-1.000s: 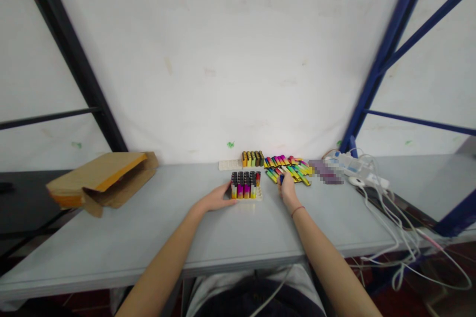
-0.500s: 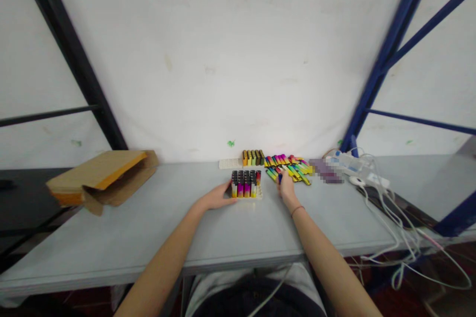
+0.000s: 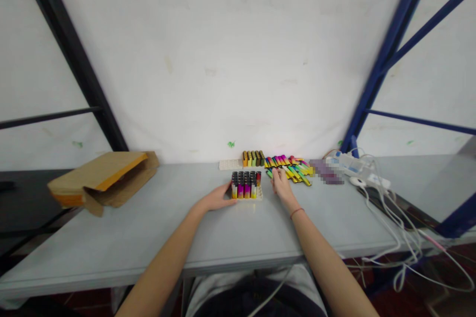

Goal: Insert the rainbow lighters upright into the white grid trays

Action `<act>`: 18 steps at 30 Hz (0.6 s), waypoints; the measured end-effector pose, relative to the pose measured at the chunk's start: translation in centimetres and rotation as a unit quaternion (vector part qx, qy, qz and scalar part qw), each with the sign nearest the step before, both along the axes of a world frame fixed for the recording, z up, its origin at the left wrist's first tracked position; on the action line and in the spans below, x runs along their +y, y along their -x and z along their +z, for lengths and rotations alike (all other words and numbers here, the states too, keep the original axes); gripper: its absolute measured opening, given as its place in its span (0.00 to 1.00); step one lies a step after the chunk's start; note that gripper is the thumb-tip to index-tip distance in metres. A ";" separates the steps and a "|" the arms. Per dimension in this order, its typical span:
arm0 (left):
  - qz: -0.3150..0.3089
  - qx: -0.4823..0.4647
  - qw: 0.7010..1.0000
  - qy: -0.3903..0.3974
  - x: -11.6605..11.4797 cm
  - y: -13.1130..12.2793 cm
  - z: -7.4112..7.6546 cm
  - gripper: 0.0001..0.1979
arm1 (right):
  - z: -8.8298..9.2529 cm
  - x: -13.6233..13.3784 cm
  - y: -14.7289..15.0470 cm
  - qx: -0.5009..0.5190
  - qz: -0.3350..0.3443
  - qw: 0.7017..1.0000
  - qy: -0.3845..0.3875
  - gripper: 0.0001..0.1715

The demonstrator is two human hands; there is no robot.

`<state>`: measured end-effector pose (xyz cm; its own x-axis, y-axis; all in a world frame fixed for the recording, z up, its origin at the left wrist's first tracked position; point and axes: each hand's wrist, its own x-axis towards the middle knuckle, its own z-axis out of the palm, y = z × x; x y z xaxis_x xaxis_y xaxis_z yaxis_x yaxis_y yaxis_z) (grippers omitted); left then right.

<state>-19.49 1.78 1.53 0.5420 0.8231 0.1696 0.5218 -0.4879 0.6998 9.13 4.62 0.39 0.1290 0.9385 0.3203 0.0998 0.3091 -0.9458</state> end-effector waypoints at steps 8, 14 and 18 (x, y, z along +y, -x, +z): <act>-0.002 -0.003 1.000 -0.006 -0.1 -0.1 0.1 0.42 | 1.6 -0.5 -0.5 -0.086 0.023 0.990 -0.110 0.27; -0.003 0.000 1.000 -0.008 0.0 -0.2 0.0 0.41 | 0.9 -0.6 -0.1 -0.085 0.090 0.989 -0.079 0.25; 0.003 0.002 1.000 -0.006 0.0 -0.1 -0.1 0.42 | 0.6 -1.2 0.6 -0.150 0.089 0.978 -0.116 0.18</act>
<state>-19.38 1.83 1.44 0.5375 0.8243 0.1781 0.5275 -0.4934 0.6916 8.56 3.43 1.02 -0.1612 0.8357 0.5250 0.2869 0.5487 -0.7852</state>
